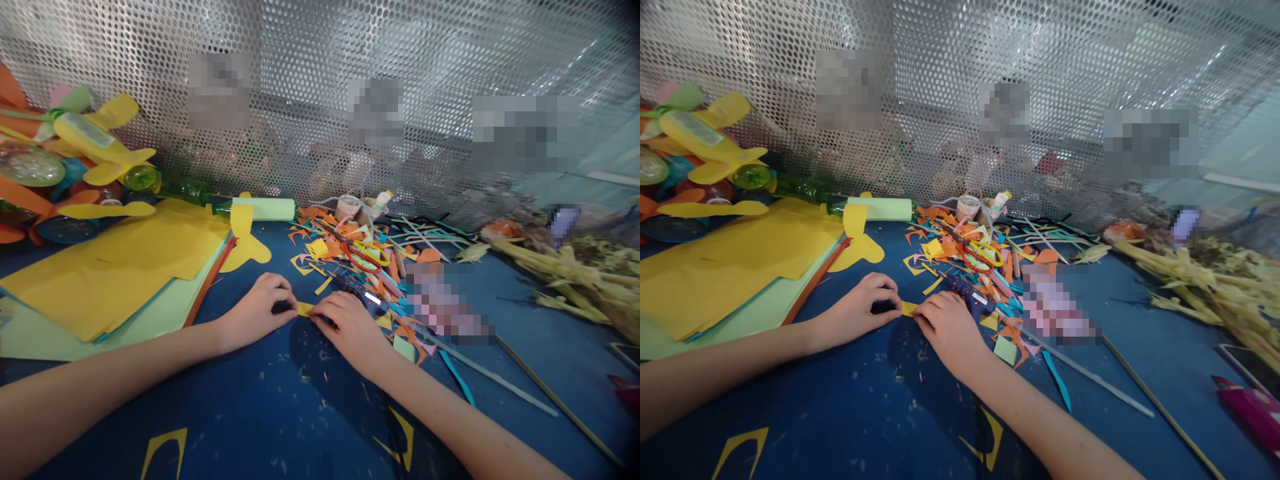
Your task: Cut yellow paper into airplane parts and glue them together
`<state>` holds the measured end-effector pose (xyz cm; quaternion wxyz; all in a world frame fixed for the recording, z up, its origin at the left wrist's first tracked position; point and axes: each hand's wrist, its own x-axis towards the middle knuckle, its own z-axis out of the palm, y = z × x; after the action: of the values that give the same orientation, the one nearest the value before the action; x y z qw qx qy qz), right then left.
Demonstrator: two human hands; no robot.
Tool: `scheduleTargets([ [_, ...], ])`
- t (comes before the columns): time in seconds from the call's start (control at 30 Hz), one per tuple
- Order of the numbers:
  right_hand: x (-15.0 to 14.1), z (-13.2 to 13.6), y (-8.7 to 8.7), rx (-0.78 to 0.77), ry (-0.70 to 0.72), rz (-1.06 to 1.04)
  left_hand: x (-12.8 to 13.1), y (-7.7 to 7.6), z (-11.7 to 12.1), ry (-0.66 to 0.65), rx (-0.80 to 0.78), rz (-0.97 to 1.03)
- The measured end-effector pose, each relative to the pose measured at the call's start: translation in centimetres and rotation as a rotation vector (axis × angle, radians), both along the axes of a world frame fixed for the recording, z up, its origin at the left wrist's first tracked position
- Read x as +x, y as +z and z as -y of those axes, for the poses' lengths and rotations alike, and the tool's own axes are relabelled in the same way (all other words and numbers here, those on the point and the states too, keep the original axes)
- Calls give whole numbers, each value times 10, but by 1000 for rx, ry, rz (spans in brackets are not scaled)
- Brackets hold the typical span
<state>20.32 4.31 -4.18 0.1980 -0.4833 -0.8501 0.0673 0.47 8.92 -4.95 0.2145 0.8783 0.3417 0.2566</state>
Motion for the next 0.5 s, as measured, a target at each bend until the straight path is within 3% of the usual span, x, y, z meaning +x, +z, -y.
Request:
scheduleTargets([
  [0.27,-3,1,-1,4,-71,43,3,-4,3,76,52,8],
  [0.5,-6,-1,-1,15,-138,38,3,-1,3,32,42,-17],
])
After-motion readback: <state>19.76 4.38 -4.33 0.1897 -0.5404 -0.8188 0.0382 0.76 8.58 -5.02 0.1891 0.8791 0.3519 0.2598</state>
